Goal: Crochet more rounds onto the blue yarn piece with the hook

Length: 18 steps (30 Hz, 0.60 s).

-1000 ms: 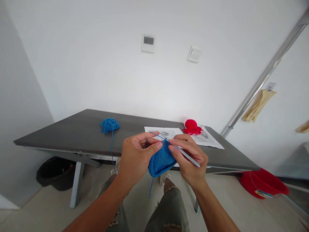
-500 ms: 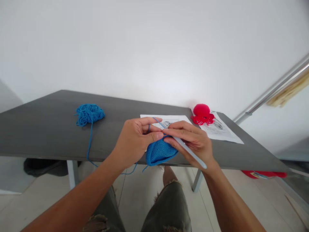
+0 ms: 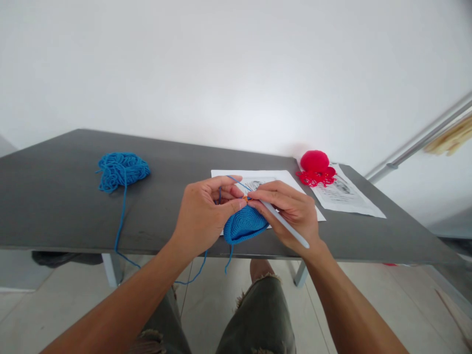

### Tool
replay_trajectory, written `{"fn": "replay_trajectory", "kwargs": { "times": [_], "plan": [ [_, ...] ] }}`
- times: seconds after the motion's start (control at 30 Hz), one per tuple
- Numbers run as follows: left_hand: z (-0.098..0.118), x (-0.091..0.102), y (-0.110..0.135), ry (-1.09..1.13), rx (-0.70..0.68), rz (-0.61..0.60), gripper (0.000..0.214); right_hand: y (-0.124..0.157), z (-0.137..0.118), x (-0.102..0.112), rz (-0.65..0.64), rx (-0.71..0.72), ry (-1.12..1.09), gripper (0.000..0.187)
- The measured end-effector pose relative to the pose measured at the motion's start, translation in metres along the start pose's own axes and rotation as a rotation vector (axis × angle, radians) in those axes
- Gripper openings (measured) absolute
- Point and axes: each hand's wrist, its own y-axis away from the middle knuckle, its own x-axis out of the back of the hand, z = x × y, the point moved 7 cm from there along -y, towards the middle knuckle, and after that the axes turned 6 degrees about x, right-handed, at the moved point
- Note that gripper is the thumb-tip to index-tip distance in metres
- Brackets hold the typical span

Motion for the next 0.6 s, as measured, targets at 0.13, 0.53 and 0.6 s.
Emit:
{"fn": "replay_trajectory", "kwargs": {
  "times": [0.13,0.53,0.6],
  "plan": [
    [-0.005,-0.002,-0.004,-0.002,0.002,0.013,0.018,0.002,0.005,-0.003,-0.003,-0.014,0.012,0.016],
    [-0.010,-0.006,-0.006,-0.037,-0.081,0.112,0.012,0.007,0.021,-0.010,-0.012,-0.052,0.010,0.014],
    [-0.012,-0.007,-0.005,-0.037,-0.083,0.128,0.013,0.007,0.022,-0.010,-0.014,-0.057,0.012,0.014]
  ]
}}
